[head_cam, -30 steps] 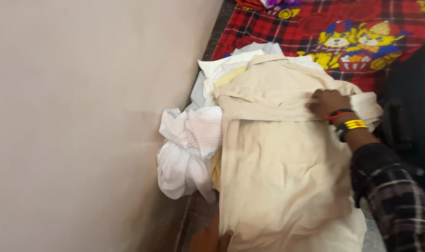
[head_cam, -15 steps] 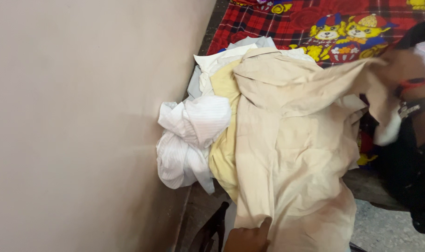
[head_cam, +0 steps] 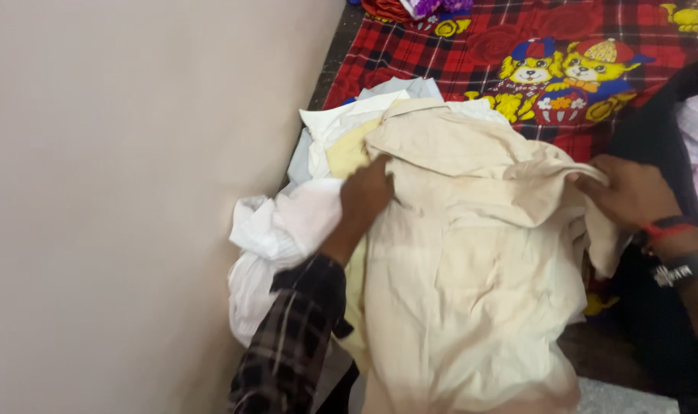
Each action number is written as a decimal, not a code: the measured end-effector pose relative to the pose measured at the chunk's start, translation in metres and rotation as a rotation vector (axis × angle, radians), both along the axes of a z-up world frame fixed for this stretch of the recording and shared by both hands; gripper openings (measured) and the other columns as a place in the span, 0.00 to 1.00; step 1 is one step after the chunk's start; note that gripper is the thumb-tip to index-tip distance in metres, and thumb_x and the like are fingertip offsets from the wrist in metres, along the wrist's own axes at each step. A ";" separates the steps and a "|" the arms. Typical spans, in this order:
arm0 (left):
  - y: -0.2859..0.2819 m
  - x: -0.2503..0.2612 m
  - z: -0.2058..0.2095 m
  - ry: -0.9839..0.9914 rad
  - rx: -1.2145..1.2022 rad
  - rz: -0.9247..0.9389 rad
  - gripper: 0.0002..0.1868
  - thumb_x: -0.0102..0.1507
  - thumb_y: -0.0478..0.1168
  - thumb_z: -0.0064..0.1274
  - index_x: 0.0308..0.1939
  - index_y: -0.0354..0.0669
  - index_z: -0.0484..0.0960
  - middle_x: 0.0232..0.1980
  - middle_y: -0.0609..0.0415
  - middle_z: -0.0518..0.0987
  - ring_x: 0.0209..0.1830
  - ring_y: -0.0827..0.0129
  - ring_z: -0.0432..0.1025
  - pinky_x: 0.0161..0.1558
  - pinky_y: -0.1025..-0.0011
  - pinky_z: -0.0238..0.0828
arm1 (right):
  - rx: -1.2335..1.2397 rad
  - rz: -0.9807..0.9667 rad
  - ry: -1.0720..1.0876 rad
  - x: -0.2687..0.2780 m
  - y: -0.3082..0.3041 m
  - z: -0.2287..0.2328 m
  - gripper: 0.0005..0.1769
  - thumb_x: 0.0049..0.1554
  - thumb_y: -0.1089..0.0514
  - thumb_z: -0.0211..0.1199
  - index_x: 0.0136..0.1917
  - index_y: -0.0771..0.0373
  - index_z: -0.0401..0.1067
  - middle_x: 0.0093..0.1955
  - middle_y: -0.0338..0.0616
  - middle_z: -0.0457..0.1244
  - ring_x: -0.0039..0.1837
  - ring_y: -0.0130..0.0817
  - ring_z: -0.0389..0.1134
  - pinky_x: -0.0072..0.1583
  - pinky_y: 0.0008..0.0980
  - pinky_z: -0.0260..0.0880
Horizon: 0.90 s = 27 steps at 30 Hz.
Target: The person folds a tan shirt and places it into an open suitcase, then begins buttoning a yellow shirt.
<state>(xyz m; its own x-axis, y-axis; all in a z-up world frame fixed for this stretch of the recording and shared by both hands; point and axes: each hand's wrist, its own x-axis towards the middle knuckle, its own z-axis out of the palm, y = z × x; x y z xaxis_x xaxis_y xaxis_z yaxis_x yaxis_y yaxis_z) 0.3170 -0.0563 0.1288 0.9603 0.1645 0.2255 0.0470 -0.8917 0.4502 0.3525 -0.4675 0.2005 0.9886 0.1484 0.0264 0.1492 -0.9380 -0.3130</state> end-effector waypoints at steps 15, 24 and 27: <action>0.039 0.166 0.003 0.063 -0.009 0.226 0.14 0.56 0.42 0.54 0.45 0.47 0.82 0.49 0.43 0.81 0.51 0.46 0.77 0.50 0.53 0.74 | 0.101 -0.099 -0.019 0.003 -0.001 0.009 0.24 0.61 0.39 0.63 0.60 0.58 0.79 0.43 0.53 0.71 0.45 0.50 0.74 0.48 0.46 0.72; 0.004 0.157 -0.069 0.115 0.119 0.209 0.31 0.55 0.43 0.57 0.63 0.45 0.68 0.57 0.45 0.75 0.58 0.49 0.71 0.46 0.45 0.71 | 0.041 -0.108 0.012 0.001 0.005 0.007 0.25 0.60 0.39 0.65 0.60 0.58 0.79 0.44 0.56 0.71 0.46 0.54 0.74 0.49 0.47 0.73; -0.001 0.150 -0.078 -0.007 0.139 0.175 0.31 0.58 0.46 0.59 0.63 0.41 0.67 0.53 0.46 0.76 0.55 0.52 0.71 0.47 0.49 0.72 | 0.055 -0.081 0.012 -0.003 0.008 0.010 0.24 0.60 0.39 0.64 0.59 0.58 0.79 0.43 0.56 0.71 0.46 0.55 0.74 0.49 0.47 0.73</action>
